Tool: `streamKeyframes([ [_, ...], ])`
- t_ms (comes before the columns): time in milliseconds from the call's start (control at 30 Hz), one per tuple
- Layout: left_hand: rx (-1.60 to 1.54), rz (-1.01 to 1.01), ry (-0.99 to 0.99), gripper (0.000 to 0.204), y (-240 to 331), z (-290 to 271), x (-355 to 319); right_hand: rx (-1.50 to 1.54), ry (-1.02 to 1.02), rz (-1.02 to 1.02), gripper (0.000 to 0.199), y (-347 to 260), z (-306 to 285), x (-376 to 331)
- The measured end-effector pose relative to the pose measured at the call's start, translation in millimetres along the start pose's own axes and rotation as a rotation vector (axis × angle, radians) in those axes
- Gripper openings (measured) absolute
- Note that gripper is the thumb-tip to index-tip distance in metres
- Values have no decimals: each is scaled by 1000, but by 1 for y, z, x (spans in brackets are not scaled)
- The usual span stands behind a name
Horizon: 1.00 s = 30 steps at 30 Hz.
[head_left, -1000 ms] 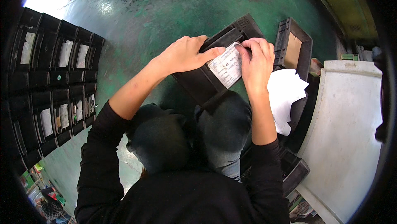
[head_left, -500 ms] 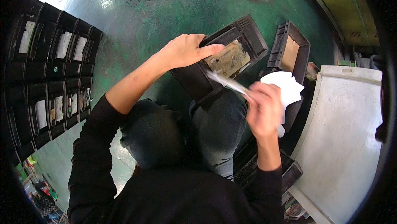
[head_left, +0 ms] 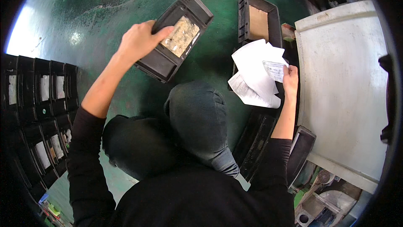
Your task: The person sits on the floor and wipes the inside of black plastic crates with a cloth. They place white paper sheets into the crates and stack them. Later, they walk to a table, pick up a green basket filled with black parts, and hand it to another person.
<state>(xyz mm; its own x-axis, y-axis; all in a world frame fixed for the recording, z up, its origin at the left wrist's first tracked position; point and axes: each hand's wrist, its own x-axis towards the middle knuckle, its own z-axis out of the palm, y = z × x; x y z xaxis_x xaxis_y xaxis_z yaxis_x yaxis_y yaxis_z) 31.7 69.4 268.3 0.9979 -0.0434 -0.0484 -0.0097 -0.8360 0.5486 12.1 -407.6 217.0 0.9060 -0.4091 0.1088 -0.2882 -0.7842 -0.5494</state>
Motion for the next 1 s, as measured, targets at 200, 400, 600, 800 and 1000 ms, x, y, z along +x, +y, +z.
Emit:
streamKeyframes([
  [200, 186, 92, -226, 60, 27, 109, 8, 516, -70, -207, 46, -30, 27, -13],
  [400, 167, 205, -472, 56, 40, 155, -4, 108, 242, -683, 33, -97, 19, -39],
  [600, -766, 23, -628, 68, 58, 93, 23, 70, 399, -1214, 39, -150, 23, -62],
  [800, -1326, 12, -598, 30, 54, 65, 21, 100, 157, -1382, 27, -191, 44, -99],
  [1000, -1311, 78, -755, 24, 48, 52, 18, 643, -201, -456, 30, -216, 41, -107],
])
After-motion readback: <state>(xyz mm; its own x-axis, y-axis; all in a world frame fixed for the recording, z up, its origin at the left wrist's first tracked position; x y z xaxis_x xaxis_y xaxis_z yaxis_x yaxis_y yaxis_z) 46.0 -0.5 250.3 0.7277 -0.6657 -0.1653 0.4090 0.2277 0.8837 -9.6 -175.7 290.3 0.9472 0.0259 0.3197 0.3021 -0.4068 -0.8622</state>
